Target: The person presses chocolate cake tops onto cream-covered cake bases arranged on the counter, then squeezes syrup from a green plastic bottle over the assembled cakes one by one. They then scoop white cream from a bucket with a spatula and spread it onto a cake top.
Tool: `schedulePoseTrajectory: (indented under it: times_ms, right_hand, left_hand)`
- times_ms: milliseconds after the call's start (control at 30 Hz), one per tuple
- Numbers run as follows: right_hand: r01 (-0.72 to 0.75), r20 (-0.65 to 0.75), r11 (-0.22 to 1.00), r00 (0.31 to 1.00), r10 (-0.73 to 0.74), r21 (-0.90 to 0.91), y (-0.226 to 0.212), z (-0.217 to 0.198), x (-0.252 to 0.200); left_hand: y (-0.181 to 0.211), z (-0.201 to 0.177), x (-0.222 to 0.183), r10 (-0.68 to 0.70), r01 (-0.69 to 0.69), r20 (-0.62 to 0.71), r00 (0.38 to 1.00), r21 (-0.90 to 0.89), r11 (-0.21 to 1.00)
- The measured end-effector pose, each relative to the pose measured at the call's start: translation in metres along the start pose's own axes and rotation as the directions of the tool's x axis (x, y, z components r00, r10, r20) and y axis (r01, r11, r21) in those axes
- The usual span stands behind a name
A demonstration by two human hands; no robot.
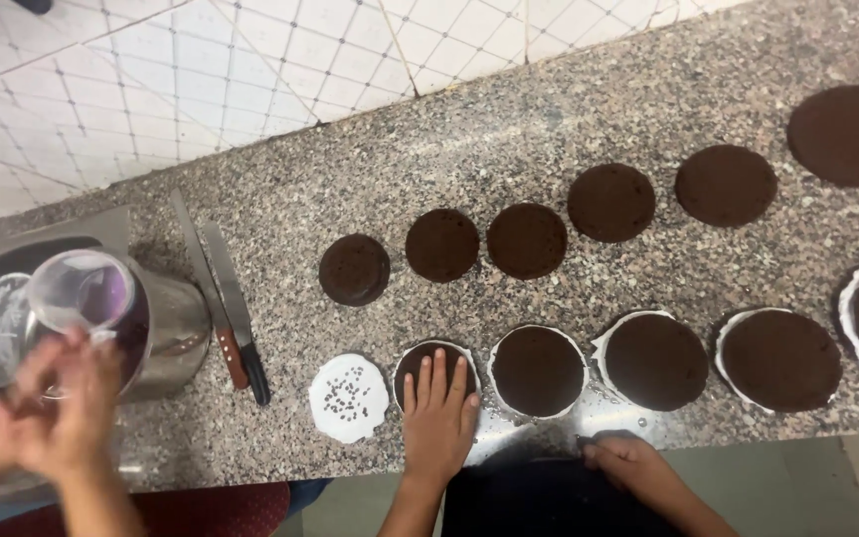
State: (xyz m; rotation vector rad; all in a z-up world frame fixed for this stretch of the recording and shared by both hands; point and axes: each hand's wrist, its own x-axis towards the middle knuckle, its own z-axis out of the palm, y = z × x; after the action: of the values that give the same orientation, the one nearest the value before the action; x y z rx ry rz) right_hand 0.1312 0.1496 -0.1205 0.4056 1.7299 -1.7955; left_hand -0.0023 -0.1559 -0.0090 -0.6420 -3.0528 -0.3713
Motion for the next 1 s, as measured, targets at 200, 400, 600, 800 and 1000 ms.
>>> schedulePoseTrajectory:
  times_ms: [200, 400, 600, 800, 1000]
  right_hand:
    - [-0.065, -0.048, 0.995, 0.997, 0.062, -0.076, 0.025, -0.009, 0.007]
    - [0.104, 0.004, 0.920, 0.994, -0.111, -0.377, 0.010, -0.022, 0.018]
    - [0.613, 0.263, 0.355, 0.692, -0.672, -0.706, -0.191, 0.077, 0.006]
    - [0.588, 0.573, -0.165, 0.620, -0.536, -0.791, -0.208, 0.129, 0.075]
    - [0.601, 0.648, -0.266, 0.613, -0.453, -0.754, -0.182, 0.132, 0.113]
  left_hand:
    - [-0.001, -0.007, -0.002, -0.020, 0.017, -0.063, 0.998, -0.039, 0.999]
    - [-0.013, -0.032, -0.033, -0.155, 0.122, -0.124, 0.980, -0.239, 0.963]
    - [-0.046, -0.036, -0.095, -0.558, 0.395, -0.339, 0.757, -0.443, 0.805]
    - [-0.062, -0.028, -0.160, -0.716, 0.541, -0.397, 0.574, -0.473, 0.695]
    - [-0.056, -0.009, -0.216, -0.860, 0.655, -0.375, 0.347, -0.559, 0.508]
